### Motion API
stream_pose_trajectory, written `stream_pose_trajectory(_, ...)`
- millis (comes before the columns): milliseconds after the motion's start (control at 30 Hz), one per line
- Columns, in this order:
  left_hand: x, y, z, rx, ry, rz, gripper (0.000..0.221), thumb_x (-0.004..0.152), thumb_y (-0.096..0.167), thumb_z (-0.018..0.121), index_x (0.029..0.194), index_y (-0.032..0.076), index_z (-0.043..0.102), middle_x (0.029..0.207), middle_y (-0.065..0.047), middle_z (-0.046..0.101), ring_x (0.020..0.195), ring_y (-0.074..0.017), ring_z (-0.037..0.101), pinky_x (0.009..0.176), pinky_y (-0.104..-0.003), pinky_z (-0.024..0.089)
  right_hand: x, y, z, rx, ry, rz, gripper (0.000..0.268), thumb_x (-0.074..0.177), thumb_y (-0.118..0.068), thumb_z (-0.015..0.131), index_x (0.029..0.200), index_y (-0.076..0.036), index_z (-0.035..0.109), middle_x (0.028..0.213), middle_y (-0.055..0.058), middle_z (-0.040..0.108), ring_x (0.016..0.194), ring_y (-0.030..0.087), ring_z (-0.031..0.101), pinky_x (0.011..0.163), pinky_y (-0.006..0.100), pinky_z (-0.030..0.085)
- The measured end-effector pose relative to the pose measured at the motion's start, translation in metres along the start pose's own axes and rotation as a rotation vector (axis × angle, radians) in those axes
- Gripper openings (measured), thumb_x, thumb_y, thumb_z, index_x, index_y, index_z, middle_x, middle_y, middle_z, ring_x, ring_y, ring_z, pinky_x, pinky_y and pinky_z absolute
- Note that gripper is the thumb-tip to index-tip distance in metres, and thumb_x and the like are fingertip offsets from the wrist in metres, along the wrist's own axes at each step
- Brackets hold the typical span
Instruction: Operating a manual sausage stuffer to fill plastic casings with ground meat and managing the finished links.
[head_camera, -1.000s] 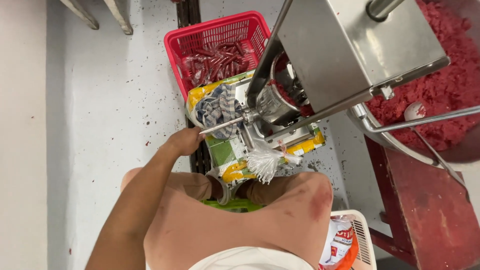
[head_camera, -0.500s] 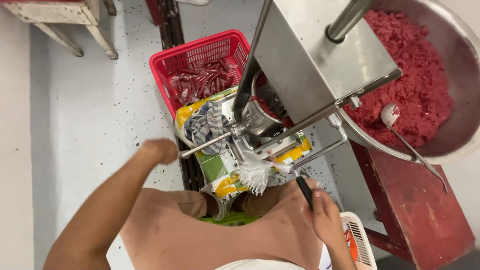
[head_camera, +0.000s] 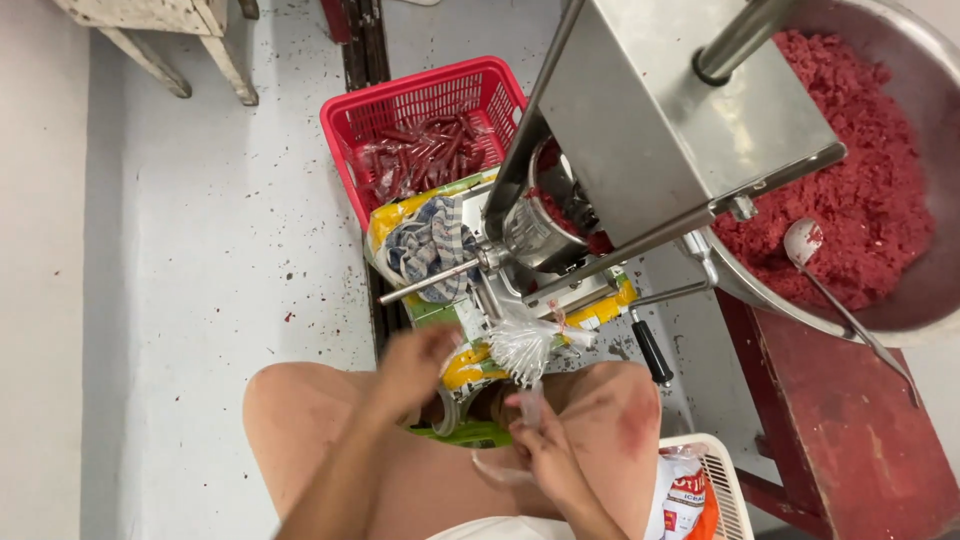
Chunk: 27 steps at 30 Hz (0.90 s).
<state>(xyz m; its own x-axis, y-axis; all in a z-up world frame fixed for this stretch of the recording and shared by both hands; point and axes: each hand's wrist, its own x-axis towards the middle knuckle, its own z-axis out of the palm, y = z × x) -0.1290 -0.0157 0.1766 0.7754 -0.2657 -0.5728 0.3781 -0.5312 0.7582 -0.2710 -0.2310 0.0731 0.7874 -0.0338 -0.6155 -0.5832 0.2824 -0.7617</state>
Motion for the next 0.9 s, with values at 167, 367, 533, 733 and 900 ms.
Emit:
stream_pose_trajectory(167,-0.025,-0.048,0.076,-0.454,-0.078,-0.036,0.034,0.093,0.024,0.068,0.126,0.019,0.073,0.123,-0.005,0.078,0.11,-0.02,0.071,0.098,-0.036,0.057,0.003,-0.029,0.02,-0.055,-0.231,-0.087,0.064,0.076,0.013,0.042,0.133,-0.017,0.043,0.078,0.006,0.045,0.057,0.013,0.035,0.047,0.025,0.027)
stream_pose_trajectory(367,-0.015,-0.083,0.094,-0.633,0.113,-0.024,0.008,0.086,0.008,0.082,0.092,0.007,0.078,0.084,-0.005,0.078,0.072,-0.0135,0.07,0.067,-0.027,0.059,-0.004,-0.046,0.052,-0.177,-0.287,-0.024,0.07,0.075,0.011,0.04,0.137,-0.019,0.031,0.074,0.011,0.045,0.054,0.017,0.04,0.044,0.027,0.031)
stream_pose_trajectory(533,-0.023,-0.077,0.079,-0.741,0.071,0.046,0.009,0.096,0.006,0.072,0.088,0.002,0.069,0.062,-0.009,0.067,0.048,-0.018,0.062,0.05,-0.032,0.057,-0.006,-0.045,0.057,-0.247,-0.293,-0.057,0.044,0.1,-0.003,0.047,0.141,-0.017,0.038,0.087,0.011,0.058,0.071,0.019,0.058,0.056,0.031,0.05)
stream_pose_trajectory(733,-0.018,-0.087,0.084,-0.878,0.284,0.048,0.017,0.092,0.019,0.072,0.1,0.005,0.074,0.091,-0.008,0.076,0.088,-0.0206,0.072,0.086,-0.034,0.061,-0.004,-0.052,0.064,-0.344,-0.216,-0.059,0.014,0.102,-0.016,0.057,0.112,-0.008,0.062,0.076,0.01,0.07,0.057,0.017,0.058,0.05,0.029,0.046)
stream_pose_trajectory(900,-0.03,-0.071,0.066,-1.21,-0.044,0.158,0.038,0.097,0.037,0.063,0.108,0.001,0.07,0.056,-0.007,0.059,0.045,-0.0196,0.057,0.049,-0.041,0.061,-0.008,-0.067,0.089,-0.24,-0.157,0.013,0.02,0.105,-0.015,0.054,0.119,-0.008,0.065,0.071,0.007,0.066,0.05,0.013,0.054,0.045,0.026,0.044)
